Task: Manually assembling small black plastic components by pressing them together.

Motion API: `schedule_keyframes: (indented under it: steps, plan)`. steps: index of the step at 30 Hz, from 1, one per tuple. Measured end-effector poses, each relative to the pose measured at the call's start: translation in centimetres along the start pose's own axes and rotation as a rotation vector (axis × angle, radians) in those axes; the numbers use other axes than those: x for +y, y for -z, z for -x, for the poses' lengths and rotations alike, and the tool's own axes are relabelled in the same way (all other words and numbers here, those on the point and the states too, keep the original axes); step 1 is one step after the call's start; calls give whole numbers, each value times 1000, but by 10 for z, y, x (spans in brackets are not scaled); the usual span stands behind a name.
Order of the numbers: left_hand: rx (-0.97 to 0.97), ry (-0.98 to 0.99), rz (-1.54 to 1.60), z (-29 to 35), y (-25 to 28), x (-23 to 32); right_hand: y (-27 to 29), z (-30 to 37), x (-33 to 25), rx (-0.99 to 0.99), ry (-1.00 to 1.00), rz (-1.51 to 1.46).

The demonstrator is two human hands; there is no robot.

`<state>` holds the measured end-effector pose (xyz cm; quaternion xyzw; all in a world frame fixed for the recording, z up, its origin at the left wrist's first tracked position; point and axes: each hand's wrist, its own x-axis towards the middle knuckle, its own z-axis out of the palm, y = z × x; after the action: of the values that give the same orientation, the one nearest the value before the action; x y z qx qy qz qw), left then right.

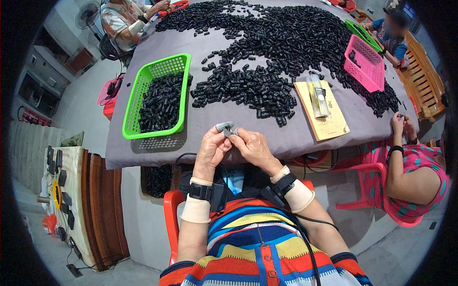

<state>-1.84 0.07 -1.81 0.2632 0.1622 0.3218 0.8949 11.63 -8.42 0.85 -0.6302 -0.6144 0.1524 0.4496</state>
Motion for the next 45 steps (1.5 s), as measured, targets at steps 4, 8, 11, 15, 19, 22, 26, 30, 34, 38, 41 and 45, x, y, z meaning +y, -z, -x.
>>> schedule_keyframes:
  steps: [4, 8, 11, 15, 19, 22, 26, 30, 34, 38, 41, 45]
  plan:
    - [11, -1, -9, -1, 1, 1, -4, 0, 0, 52, 24, 10]
    - [24, 5, -8, -1, 1, 2, -5, 0, 0, 66, 37, 19]
    - [31, -1, -16, -1, 0, 1, -6, 1, 2, 83, 45, 14]
    - [63, -1, -48, -1, -3, 1, -6, 1, 2, 80, 47, 19]
    - [68, 5, -63, 0, -3, 4, -5, 0, -3, 87, 70, 20]
    - [54, 18, -74, 1, -6, 4, -6, -1, 0, 95, 52, 29]
    - [39, 1, -71, 3, -9, 3, -6, -1, 0, 87, 20, 19]
    - [77, 16, -50, 1, -6, 2, 0, 2, 0, 59, 41, -44]
    - [104, 22, -66, 1, -7, 3, 5, 3, -3, 19, 60, -52]
    - [112, 17, -69, 1, -5, 2, 3, 2, -1, 12, 65, -37]
    - [108, 23, -53, 2, -6, 3, 2, 2, 0, 17, 63, -24]
    - [131, 27, -65, 2, -8, 4, 2, 2, 0, 8, 49, -10]
